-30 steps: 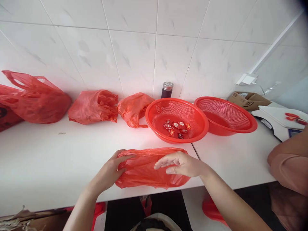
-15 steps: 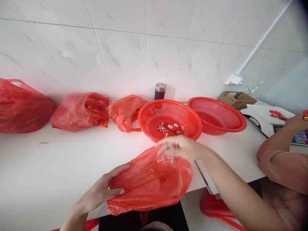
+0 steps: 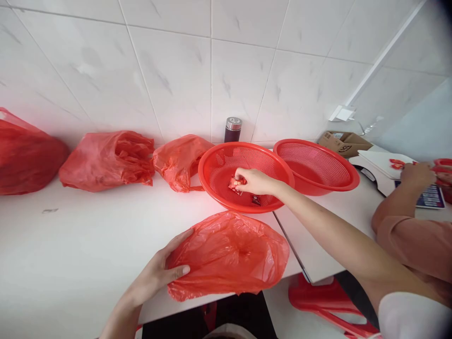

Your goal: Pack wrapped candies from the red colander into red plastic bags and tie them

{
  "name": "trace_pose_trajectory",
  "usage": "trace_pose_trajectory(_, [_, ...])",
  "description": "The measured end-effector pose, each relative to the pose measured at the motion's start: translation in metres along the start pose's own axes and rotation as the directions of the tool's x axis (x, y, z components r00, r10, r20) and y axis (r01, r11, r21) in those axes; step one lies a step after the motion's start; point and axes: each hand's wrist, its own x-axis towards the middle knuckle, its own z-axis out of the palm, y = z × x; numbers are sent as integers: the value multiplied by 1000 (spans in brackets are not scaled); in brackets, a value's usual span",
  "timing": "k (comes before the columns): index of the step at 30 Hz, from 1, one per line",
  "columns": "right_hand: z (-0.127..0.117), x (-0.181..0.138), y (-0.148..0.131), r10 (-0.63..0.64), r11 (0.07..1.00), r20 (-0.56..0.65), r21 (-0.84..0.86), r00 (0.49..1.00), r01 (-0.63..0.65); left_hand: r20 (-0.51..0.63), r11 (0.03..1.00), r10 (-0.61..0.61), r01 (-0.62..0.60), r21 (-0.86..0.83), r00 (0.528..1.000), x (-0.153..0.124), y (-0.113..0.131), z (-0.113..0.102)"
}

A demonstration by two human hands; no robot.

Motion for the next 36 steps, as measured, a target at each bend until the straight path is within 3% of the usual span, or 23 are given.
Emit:
trace_pose_trajectory(2, [-5,-20,-29,-88,940,-58,324,994,102,-16,1000,-4,4,-24,1000,1,-1,1])
trace_pose_trajectory(4, [1,-42,-61,-201,827,-23,531,979,182,-52,1000,-5,4,-31,999,2,-2,4])
trace_pose_trajectory(7, [31,-66,-94,-187,865,-49,466,981,188,-134,1000,14,-12,22,991,1,-4,9])
trace_pose_trajectory(9, [55,-72,-101,-170,902,-60,392,984,180,-174,996,42,-27,85,984,0,-5,13])
trace_pose_trajectory(13, [75,-74,-93,-179,936,-64,295,982,190,-195,982,85,-49,182,977,-2,-8,16])
trace_pose_trajectory(17, [39,-69,-81,-131,925,-172,333,976,183,-196,972,111,-66,226,974,0,-11,16])
trace_pose_trajectory(19, [16,-55,-69,-75,913,-241,374,968,164,-193,970,121,-74,232,974,1,-12,16])
trace_pose_trajectory(21, [2,-31,-49,-7,951,-286,295,958,95,-191,968,135,-88,235,972,1,-11,16])
trace_pose_trajectory(22, [-1,-17,-37,28,979,-268,203,963,28,-191,967,142,-95,236,971,1,-11,16])
trace_pose_trajectory(24, [3,11,-13,108,994,-78,3,991,-108,-194,967,142,-94,238,971,0,-10,17])
trace_pose_trajectory(27, [20,39,11,159,985,113,-88,981,-149,-215,969,117,-64,238,970,-1,-10,18])
trace_pose_trajectory(32, [38,49,16,146,988,171,-84,974,-133,-236,973,114,-60,223,965,0,-13,19])
trace_pose_trajectory(36, [21,43,12,123,992,116,11,986,-125,-244,976,104,-52,212,964,0,-15,18])
